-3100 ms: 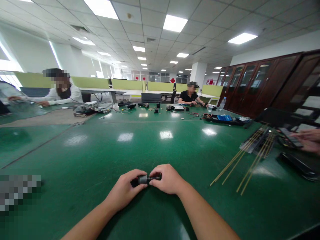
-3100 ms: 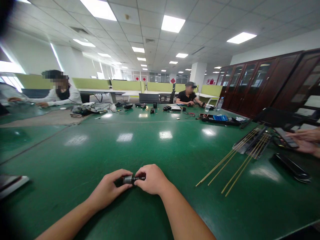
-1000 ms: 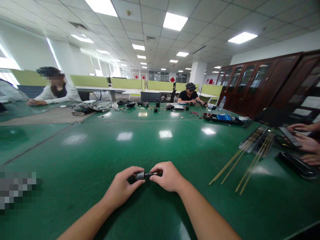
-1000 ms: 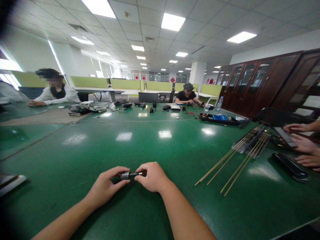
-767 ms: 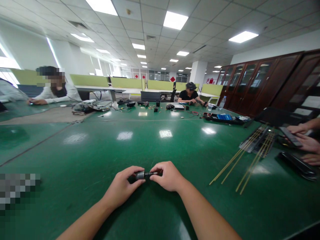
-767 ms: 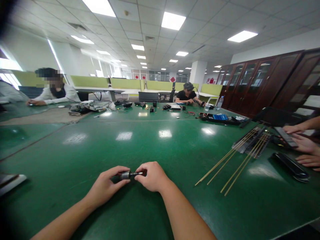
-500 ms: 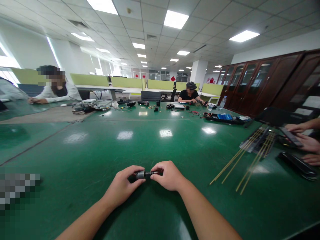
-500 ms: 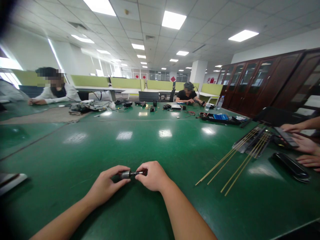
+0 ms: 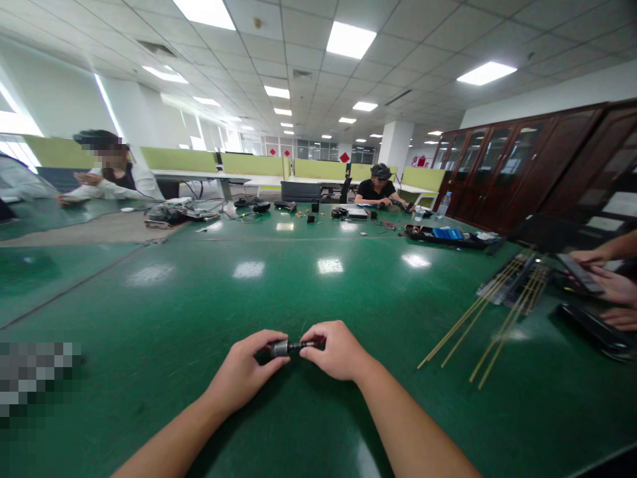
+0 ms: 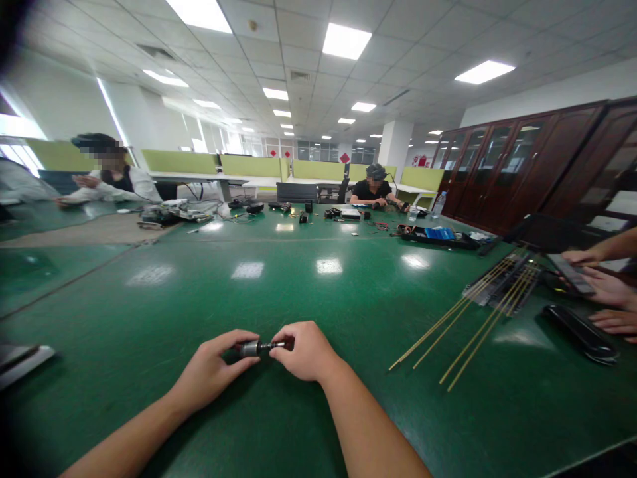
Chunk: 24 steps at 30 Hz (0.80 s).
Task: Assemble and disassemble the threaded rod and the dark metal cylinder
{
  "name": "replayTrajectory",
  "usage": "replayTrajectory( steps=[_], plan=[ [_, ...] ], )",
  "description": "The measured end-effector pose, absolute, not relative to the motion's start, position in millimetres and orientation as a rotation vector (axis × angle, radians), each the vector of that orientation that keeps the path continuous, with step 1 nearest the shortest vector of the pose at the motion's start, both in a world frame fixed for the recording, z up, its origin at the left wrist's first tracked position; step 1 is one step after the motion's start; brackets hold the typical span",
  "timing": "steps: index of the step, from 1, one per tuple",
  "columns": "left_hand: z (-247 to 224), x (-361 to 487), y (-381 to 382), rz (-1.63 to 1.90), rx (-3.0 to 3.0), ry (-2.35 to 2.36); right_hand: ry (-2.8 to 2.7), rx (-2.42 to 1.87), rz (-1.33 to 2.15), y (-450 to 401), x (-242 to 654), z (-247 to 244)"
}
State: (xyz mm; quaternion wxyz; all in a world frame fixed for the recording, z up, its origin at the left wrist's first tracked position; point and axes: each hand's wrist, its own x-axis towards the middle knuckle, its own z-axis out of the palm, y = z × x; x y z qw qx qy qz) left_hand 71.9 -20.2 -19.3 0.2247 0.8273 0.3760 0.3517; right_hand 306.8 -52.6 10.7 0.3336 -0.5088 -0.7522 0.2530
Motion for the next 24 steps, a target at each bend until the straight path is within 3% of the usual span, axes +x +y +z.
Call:
replayTrajectory(
  steps=[24],
  plan=[
    [-20.0,69.0,-18.5,0.964,2.281,1.046,-1.964,-1.294,0.644,-49.8,310.5,4.0]
  ],
)
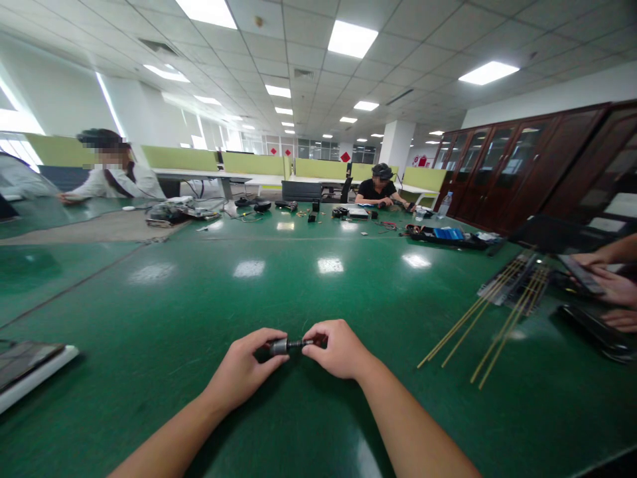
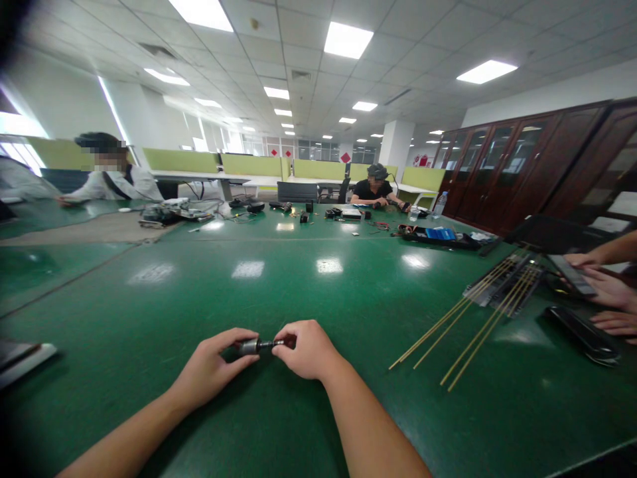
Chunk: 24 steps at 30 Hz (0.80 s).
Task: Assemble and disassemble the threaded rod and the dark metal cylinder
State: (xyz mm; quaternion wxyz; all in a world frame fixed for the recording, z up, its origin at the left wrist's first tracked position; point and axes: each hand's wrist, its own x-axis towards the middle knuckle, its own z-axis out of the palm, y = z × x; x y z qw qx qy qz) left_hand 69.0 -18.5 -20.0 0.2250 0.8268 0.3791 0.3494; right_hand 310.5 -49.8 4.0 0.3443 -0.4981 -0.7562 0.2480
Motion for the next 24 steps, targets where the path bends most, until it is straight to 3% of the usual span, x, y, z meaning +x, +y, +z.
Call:
replayTrajectory(
  steps=[24],
  plan=[
    [-18.9,67.4,-17.2,0.955,2.279,1.057,-1.970,-1.297,0.641,-49.4,313.7,7.1]
  ],
)
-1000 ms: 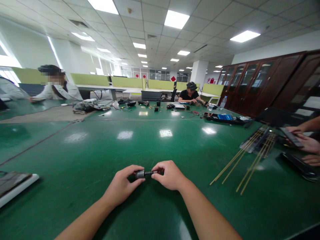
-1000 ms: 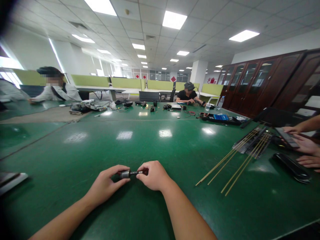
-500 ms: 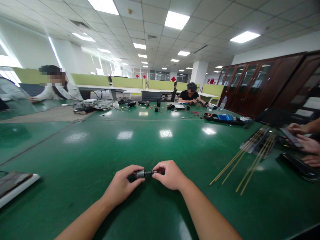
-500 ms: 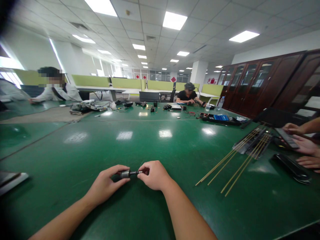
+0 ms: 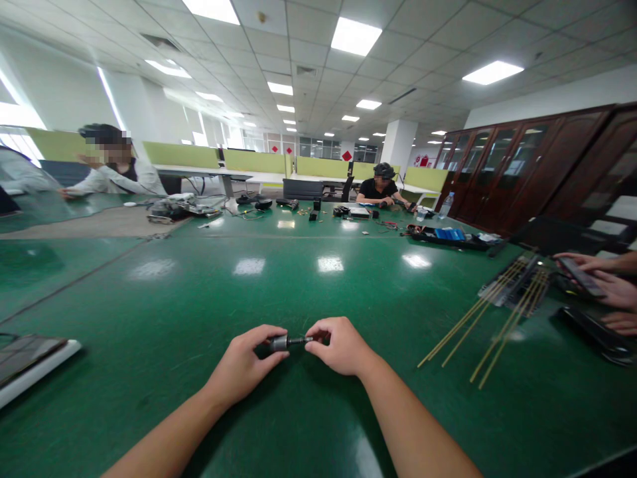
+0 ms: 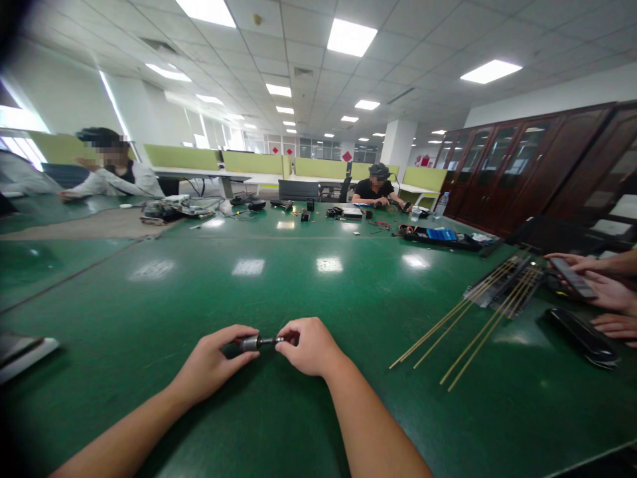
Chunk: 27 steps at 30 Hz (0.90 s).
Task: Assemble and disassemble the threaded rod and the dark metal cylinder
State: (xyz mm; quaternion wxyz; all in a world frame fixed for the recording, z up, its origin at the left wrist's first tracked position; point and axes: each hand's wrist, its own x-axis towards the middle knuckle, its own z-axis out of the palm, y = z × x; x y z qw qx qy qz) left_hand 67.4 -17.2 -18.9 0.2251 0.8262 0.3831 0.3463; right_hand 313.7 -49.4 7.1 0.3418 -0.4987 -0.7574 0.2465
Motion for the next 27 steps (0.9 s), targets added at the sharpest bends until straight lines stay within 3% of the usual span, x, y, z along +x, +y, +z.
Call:
replayTrajectory(
  steps=[27],
  plan=[
    [-14.6,65.6,-16.7,0.967,2.285,1.042,-1.967,-1.338,0.648,-49.2,313.3,8.2]
  ],
)
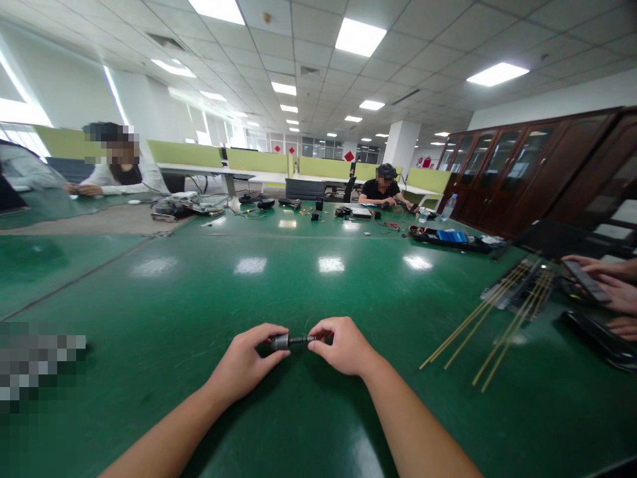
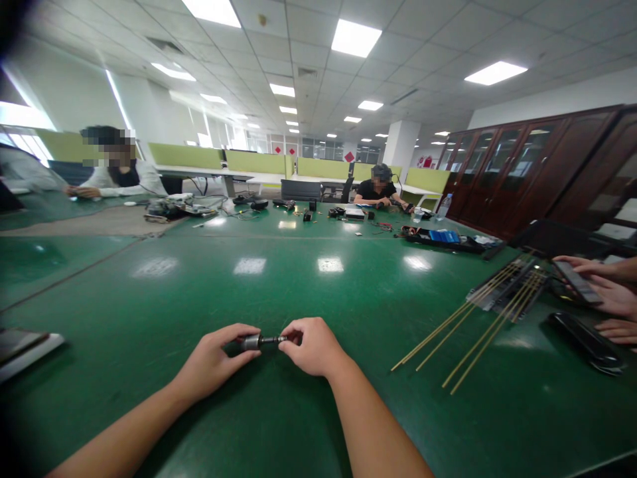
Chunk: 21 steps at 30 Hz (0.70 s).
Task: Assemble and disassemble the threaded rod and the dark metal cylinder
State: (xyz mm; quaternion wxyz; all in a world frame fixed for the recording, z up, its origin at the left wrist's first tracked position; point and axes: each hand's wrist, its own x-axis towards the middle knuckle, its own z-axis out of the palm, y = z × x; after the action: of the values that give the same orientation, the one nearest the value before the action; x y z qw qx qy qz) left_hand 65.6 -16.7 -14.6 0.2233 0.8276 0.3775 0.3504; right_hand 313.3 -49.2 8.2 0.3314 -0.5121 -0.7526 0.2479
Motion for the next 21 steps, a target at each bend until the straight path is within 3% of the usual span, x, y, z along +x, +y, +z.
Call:
replayTrajectory(
  steps=[21],
  plan=[
    [-16.5,64.8,-15.1,0.950,2.293,1.055,-1.969,-1.347,0.647,-50.6,314.7,12.6]
  ],
)
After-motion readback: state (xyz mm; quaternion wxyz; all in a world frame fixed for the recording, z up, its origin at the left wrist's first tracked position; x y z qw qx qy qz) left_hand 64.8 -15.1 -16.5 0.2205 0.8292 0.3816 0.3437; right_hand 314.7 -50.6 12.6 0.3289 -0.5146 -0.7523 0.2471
